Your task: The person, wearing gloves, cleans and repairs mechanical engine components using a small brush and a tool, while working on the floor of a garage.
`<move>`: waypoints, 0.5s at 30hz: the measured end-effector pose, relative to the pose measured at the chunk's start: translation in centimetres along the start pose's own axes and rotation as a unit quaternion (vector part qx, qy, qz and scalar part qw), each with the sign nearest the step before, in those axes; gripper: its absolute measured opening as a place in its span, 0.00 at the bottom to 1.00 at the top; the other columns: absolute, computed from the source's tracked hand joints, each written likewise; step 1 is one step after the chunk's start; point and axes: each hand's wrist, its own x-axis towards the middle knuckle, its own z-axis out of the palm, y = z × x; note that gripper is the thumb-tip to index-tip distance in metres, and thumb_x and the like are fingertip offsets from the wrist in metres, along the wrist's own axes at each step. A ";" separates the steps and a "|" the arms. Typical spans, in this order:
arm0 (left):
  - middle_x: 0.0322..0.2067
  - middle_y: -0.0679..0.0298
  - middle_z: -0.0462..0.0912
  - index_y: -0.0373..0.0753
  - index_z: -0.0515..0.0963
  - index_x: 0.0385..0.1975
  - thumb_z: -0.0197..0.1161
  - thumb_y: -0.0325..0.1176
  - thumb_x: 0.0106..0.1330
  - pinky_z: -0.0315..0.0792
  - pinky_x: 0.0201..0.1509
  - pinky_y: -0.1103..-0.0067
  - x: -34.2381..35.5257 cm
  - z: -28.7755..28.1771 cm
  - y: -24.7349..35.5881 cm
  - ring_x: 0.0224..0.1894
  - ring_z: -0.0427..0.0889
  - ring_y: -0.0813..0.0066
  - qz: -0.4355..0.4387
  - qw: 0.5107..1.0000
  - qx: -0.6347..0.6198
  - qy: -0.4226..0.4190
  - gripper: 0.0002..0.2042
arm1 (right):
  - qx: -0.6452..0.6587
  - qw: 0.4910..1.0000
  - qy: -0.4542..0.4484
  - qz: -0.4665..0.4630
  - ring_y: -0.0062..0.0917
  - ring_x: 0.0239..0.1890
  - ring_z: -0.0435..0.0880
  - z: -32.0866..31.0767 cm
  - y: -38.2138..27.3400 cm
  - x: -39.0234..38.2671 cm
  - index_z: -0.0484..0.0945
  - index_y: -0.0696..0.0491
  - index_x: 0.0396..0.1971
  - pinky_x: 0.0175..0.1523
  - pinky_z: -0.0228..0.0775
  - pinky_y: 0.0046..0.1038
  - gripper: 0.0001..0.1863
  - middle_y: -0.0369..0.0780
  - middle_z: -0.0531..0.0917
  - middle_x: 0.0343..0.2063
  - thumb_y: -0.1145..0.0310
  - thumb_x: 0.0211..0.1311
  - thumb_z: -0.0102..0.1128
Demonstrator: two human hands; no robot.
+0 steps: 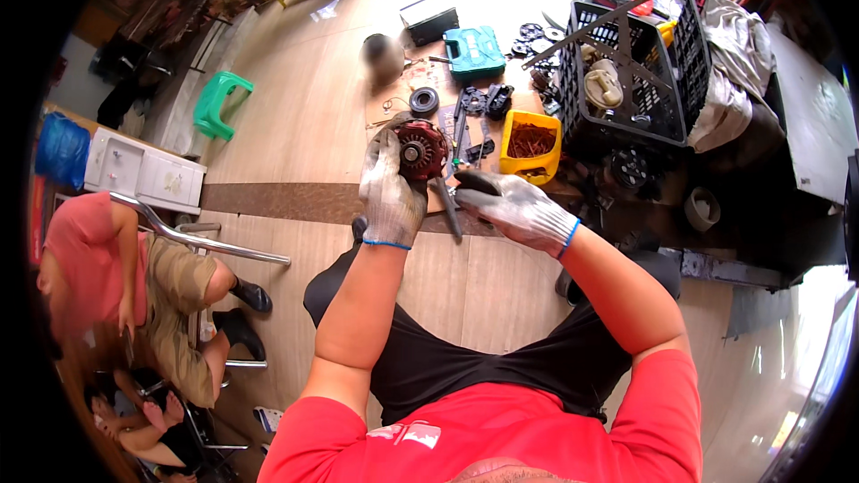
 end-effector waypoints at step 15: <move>0.48 0.59 0.79 0.34 0.72 0.54 0.52 0.34 0.77 0.79 0.53 0.76 -0.5 0.8 -1.3 0.48 0.81 0.72 0.100 0.988 0.103 -0.054 0.13 | 0.148 0.983 0.077 0.078 0.13 0.26 0.75 1.5 0.3 1.1 0.83 0.57 0.42 0.29 0.67 0.20 0.13 0.34 0.81 0.28 0.63 0.70 0.58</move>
